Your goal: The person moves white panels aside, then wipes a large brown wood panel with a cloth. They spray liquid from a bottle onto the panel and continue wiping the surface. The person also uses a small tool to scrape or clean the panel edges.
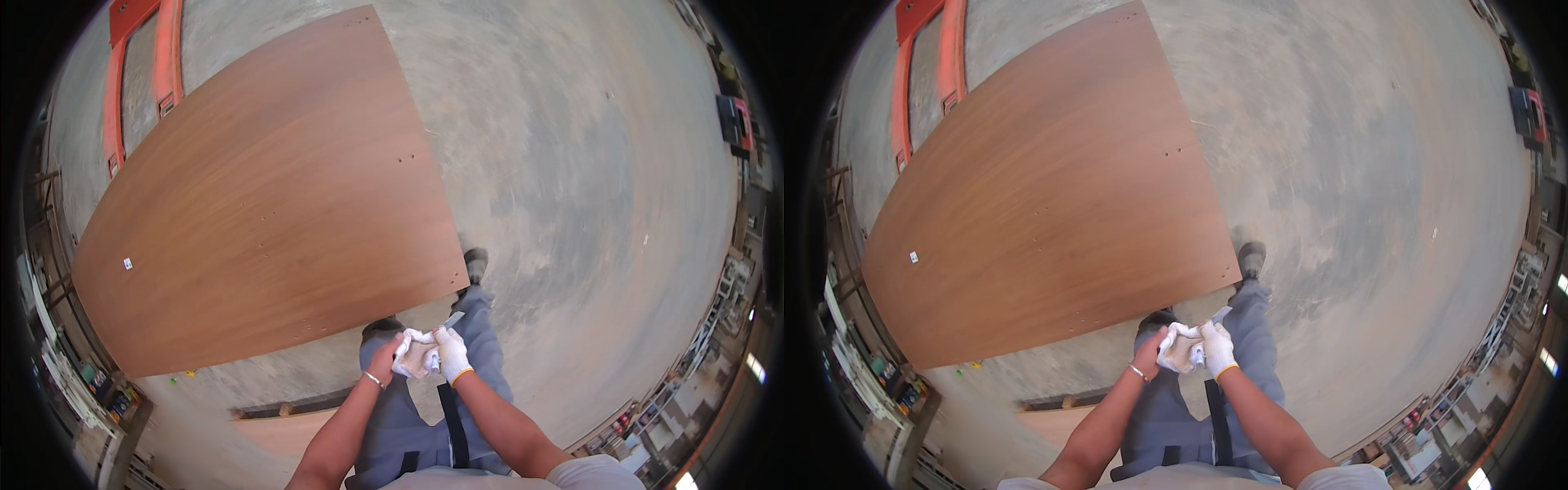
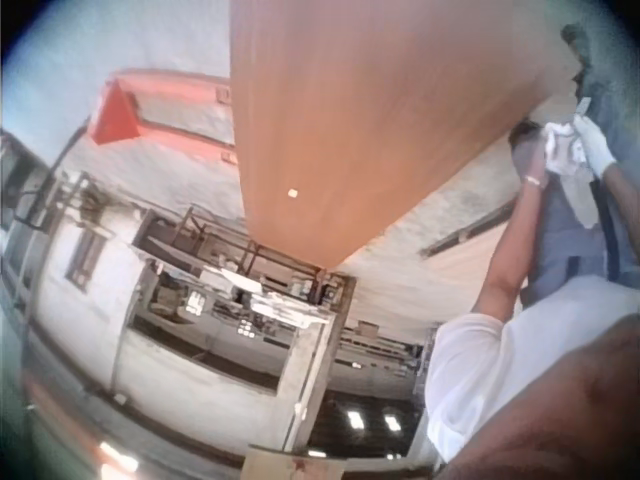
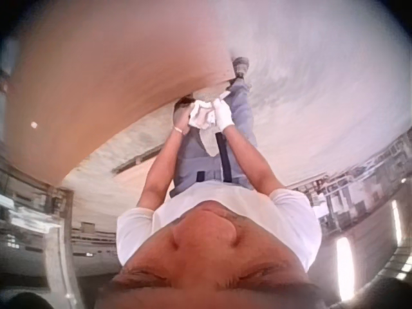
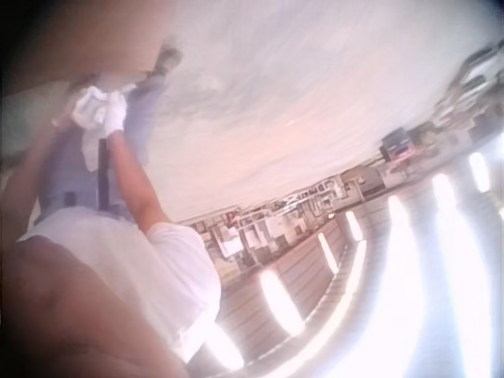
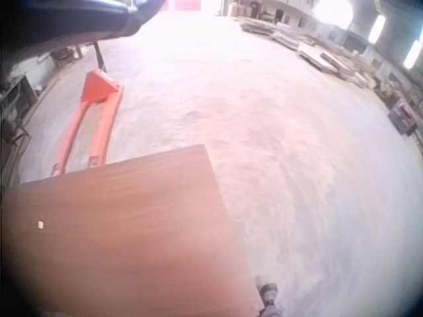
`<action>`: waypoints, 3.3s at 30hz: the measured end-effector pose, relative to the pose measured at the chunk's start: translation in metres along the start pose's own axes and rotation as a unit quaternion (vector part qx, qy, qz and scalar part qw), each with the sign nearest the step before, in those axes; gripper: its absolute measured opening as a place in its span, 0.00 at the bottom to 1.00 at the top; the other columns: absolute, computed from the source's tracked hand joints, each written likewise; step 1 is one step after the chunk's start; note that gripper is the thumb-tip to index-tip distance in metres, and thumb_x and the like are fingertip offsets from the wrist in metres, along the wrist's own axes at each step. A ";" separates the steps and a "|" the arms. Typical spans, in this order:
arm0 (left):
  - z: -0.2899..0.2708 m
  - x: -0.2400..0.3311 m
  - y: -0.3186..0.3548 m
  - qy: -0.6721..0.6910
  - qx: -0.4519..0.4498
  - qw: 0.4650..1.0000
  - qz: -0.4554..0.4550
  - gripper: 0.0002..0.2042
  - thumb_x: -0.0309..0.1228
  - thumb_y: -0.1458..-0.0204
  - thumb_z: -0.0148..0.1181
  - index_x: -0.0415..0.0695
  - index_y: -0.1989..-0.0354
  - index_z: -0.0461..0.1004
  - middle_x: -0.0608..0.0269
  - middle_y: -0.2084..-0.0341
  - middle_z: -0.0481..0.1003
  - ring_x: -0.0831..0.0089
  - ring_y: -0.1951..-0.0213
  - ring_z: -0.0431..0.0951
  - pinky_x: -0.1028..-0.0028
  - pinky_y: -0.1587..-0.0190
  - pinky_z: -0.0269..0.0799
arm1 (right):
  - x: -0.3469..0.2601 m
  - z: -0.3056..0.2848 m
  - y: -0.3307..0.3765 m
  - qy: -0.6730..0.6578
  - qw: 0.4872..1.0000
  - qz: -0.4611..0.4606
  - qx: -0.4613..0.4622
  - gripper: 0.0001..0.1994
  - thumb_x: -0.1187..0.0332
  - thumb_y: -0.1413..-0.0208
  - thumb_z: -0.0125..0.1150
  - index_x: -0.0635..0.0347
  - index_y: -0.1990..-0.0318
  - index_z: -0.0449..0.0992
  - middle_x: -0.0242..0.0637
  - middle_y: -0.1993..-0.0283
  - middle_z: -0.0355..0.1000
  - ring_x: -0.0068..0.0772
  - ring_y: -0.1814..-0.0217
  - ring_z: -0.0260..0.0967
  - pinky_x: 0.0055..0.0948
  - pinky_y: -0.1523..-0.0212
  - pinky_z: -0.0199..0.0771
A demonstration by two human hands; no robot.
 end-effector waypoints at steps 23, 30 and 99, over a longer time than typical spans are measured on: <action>0.272 0.146 -0.159 -0.571 0.376 0.670 0.290 0.43 0.32 0.52 0.59 0.24 0.31 0.44 0.31 0.29 0.39 0.39 0.26 0.35 0.49 0.26 0.30 | -0.251 -0.031 -0.106 0.548 0.836 0.009 -0.038 0.10 0.66 0.46 0.59 0.60 0.61 0.80 0.37 0.67 0.78 0.28 0.64 0.75 0.31 0.60 0.73; 0.262 0.125 -0.171 -0.620 0.357 0.627 0.308 0.41 0.29 0.54 0.56 0.24 0.31 0.46 0.30 0.29 0.42 0.37 0.27 0.38 0.46 0.27 0.32 | -0.276 -0.019 -0.123 0.431 0.901 -0.016 -0.047 0.09 0.72 0.42 0.55 0.64 0.58 0.77 0.31 0.66 0.74 0.19 0.66 0.68 0.24 0.64 0.70; 0.325 0.271 -0.173 -0.570 0.345 0.632 0.396 0.37 0.24 0.52 0.52 0.30 0.30 0.49 0.39 0.27 0.38 0.46 0.25 0.32 0.54 0.25 0.30 | -0.274 0.015 -0.134 0.390 0.907 0.028 -0.159 0.10 0.65 0.38 0.54 0.65 0.61 0.75 0.33 0.70 0.74 0.19 0.77 0.65 0.24 0.74 0.67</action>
Point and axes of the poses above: each hand's wrist, its own y-axis away from the middle knuckle, its own z-axis out of the palm, x = y × z, the point moved 5 cm from there along -y, towards the middle knuckle
